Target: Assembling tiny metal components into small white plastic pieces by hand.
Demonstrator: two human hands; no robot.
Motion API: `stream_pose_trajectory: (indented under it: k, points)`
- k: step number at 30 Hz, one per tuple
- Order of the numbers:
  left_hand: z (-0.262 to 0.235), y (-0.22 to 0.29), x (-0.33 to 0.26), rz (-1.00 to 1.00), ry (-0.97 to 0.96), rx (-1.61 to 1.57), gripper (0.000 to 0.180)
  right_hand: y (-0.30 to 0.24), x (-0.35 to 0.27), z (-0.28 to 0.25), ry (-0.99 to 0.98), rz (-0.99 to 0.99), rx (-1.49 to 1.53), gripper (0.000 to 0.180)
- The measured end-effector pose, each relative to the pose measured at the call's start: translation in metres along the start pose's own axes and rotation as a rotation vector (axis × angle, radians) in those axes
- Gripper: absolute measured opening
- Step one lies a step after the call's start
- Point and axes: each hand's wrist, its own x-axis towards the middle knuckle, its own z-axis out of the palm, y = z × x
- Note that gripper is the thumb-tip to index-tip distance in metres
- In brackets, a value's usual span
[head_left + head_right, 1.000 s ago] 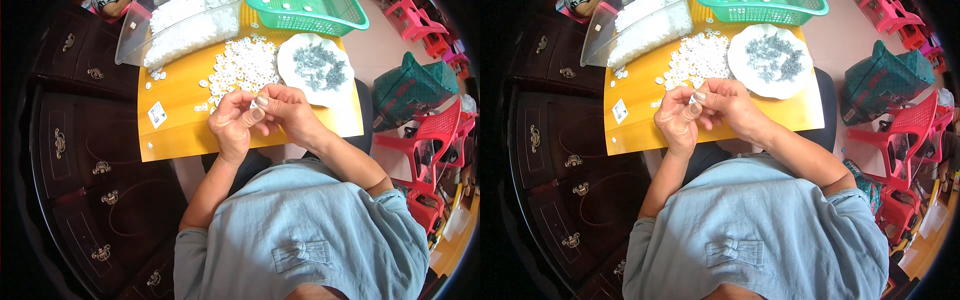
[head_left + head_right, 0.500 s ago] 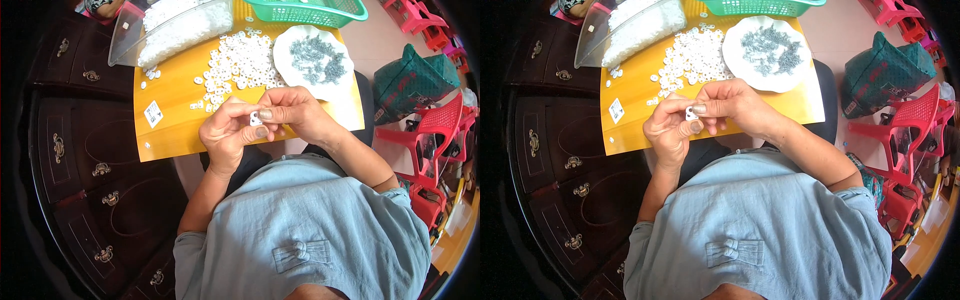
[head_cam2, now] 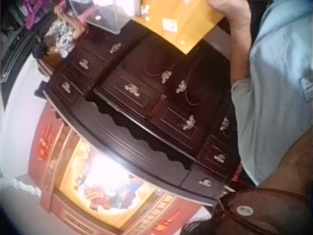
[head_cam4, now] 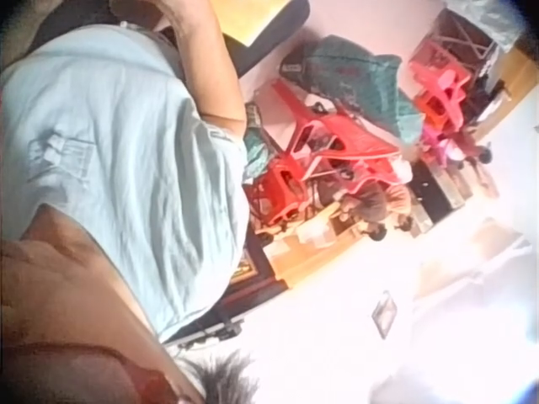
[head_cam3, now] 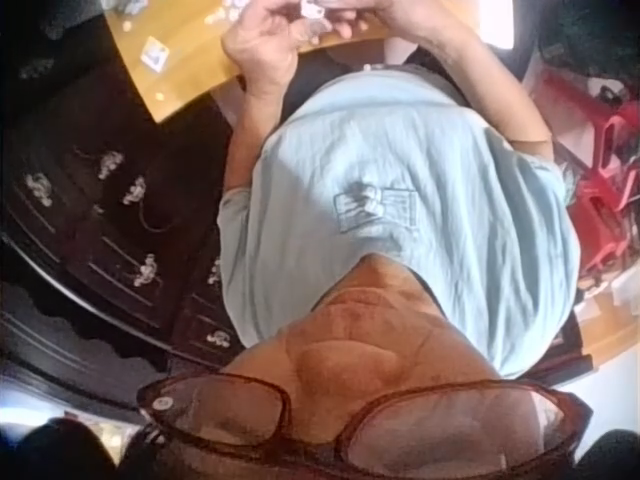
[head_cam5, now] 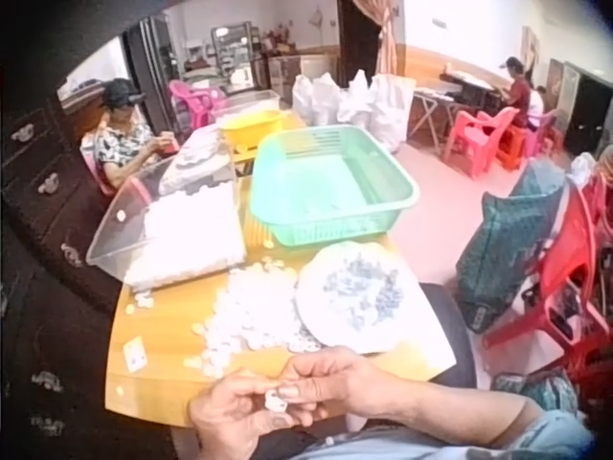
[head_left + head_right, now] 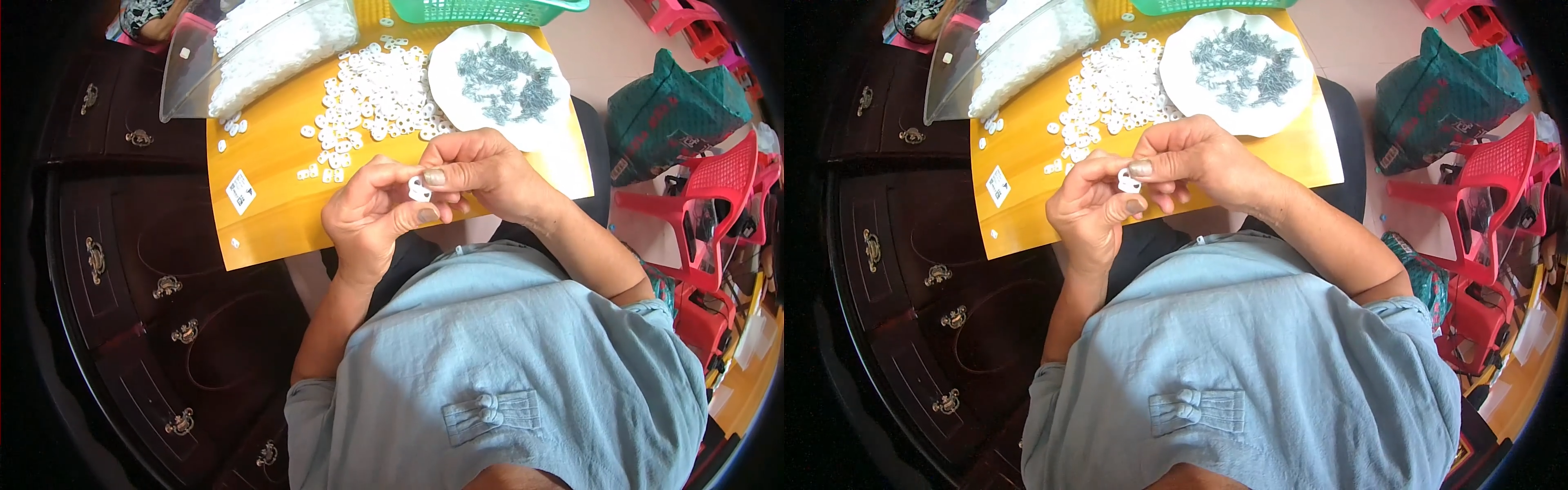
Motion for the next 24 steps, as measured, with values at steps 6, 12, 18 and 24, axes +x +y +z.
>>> stream_pose_trajectory:
  k: [6,12,18,24]
  points:
    - [0.004,0.001,0.000,0.030,-0.016,-0.005,0.024,0.001,-0.001,0.002,0.016,0.013,0.032,0.020]
    - [0.006,-0.002,-0.002,0.144,-0.011,0.137,0.023,0.002,-0.004,0.005,-0.044,0.001,0.087,0.019]
    - [0.010,-0.010,-0.004,0.195,0.035,0.139,0.025,0.003,-0.009,0.009,-0.004,-0.025,0.147,0.018]
    - [0.008,-0.012,-0.003,0.203,0.033,0.114,0.024,0.007,-0.007,0.009,-0.021,-0.055,0.152,0.019]
